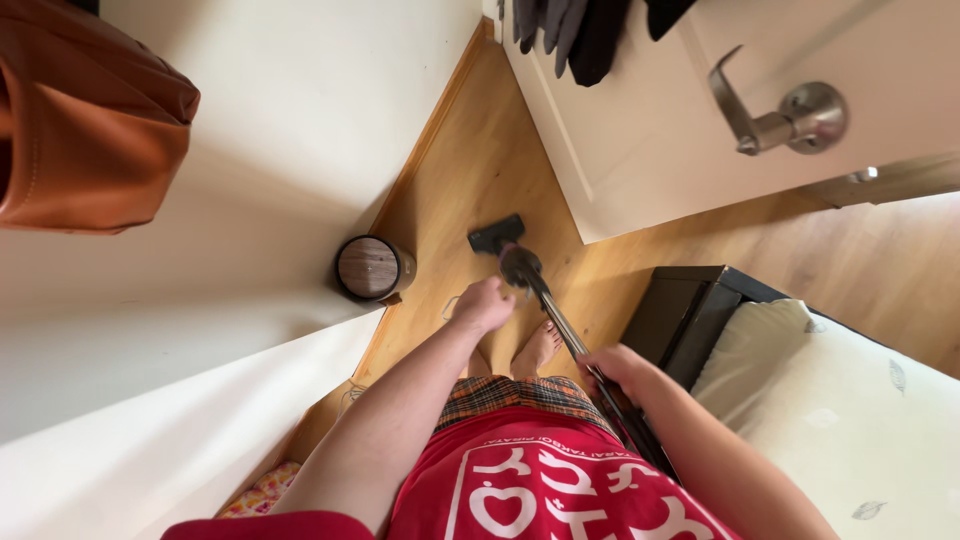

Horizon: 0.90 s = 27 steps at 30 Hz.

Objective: The person vacuums the floor of a room by moving a cordless stick vacuum back and forth across different sections of the wooden floor, including near a bed and furniture. The person also handles the power cord and wraps it around the vacuum unit at the conclusion of the cleaning.

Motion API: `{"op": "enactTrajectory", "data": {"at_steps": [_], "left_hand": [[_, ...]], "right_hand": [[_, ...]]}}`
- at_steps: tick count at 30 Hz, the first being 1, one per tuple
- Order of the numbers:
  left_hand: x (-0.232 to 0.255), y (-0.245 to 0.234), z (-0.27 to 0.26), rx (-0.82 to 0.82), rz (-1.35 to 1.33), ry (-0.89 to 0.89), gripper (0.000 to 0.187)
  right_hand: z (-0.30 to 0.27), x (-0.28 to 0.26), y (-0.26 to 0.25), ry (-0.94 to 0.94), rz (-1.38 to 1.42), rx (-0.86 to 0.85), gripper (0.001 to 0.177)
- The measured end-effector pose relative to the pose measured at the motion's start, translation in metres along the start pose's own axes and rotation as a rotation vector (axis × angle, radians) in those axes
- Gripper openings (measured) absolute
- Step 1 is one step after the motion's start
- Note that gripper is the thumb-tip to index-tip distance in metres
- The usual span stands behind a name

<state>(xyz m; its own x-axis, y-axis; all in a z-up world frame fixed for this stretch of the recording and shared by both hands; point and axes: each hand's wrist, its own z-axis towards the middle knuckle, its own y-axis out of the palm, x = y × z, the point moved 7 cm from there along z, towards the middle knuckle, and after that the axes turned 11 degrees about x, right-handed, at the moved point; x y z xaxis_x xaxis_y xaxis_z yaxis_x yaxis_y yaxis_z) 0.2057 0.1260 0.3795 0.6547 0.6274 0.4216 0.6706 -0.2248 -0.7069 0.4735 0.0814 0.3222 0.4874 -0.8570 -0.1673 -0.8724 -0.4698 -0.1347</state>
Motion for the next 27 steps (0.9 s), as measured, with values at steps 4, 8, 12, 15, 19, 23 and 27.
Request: {"op": "enactTrajectory", "data": {"at_steps": [4, 8, 12, 15, 19, 23, 27], "left_hand": [[0.070, 0.001, -0.017, -0.018, -0.088, 0.082, 0.042], [0.150, 0.009, -0.019, 0.008, -0.068, 0.306, 0.041], [0.205, 0.044, -0.011, -0.139, -0.055, 0.268, 0.044], [0.245, 0.054, -0.008, -0.025, -0.042, 0.371, 0.049], [0.280, 0.067, -0.011, -0.057, 0.000, 0.197, 0.077], [0.318, 0.057, -0.016, 0.075, -0.114, 0.100, 0.078], [0.350, 0.042, -0.018, 0.310, -0.136, 0.202, 0.073]], "right_hand": [[-0.018, -0.045, 0.005, -0.234, -0.191, -0.095, 0.016], [-0.035, -0.046, -0.012, -0.245, -0.041, -0.071, 0.016], [-0.053, -0.012, -0.042, -0.287, 0.050, -0.047, 0.020], [-0.064, 0.032, -0.065, -0.274, 0.157, -0.007, 0.021], [-0.079, 0.103, -0.082, -0.062, 0.433, 0.002, 0.038], [-0.087, 0.153, -0.092, 0.009, 0.579, 0.057, 0.039], [-0.088, 0.189, -0.098, 0.045, 0.686, 0.118, 0.039]]}}
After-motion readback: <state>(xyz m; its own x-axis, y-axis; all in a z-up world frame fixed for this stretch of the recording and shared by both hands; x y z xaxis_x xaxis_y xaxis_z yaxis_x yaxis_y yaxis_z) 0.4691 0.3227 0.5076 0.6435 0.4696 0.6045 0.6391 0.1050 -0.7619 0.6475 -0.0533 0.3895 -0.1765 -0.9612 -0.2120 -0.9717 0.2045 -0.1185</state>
